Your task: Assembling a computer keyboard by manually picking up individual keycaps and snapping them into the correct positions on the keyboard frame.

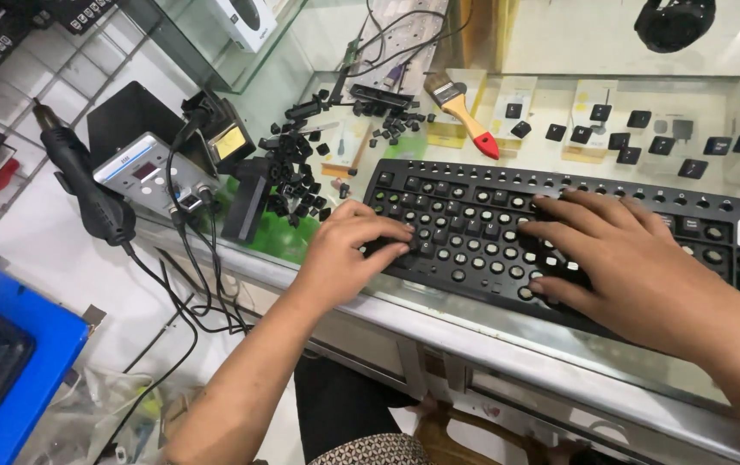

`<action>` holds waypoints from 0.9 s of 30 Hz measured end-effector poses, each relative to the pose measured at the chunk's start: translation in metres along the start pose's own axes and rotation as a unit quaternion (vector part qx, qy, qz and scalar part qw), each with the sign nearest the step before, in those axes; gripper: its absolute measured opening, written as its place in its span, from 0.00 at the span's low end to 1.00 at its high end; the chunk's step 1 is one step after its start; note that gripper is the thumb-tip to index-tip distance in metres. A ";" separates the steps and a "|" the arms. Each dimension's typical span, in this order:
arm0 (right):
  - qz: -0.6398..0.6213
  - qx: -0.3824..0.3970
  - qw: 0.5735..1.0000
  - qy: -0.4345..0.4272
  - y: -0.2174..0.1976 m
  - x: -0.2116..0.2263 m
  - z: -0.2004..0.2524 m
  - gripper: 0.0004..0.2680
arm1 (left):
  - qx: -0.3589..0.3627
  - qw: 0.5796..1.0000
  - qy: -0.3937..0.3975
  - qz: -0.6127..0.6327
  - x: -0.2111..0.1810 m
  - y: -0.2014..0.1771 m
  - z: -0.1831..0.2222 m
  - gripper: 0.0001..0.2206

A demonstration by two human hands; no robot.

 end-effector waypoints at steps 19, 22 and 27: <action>-0.016 -0.032 0.999 -0.032 0.001 -0.001 0.002 0.26 | 0.036 0.946 0.229 -0.226 -0.022 -0.005 -0.007 0.07; -0.012 -0.020 0.999 -0.025 0.001 0.000 0.002 0.27 | 0.059 0.920 0.277 -0.271 -0.029 -0.001 -0.007 0.09; 0.009 0.021 1.000 0.020 -0.001 0.003 -0.001 0.25 | 0.136 0.899 0.261 -0.325 -0.034 0.004 -0.002 0.09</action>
Point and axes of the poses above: each hand's wrist, its own z-axis away from the middle knuckle, its own y-axis out of the palm, x = y × z, the point moved 2 cm from there along -z, towards the middle knuckle, and after that the axes turned 12 degrees about -x, right-handed, at the moved point
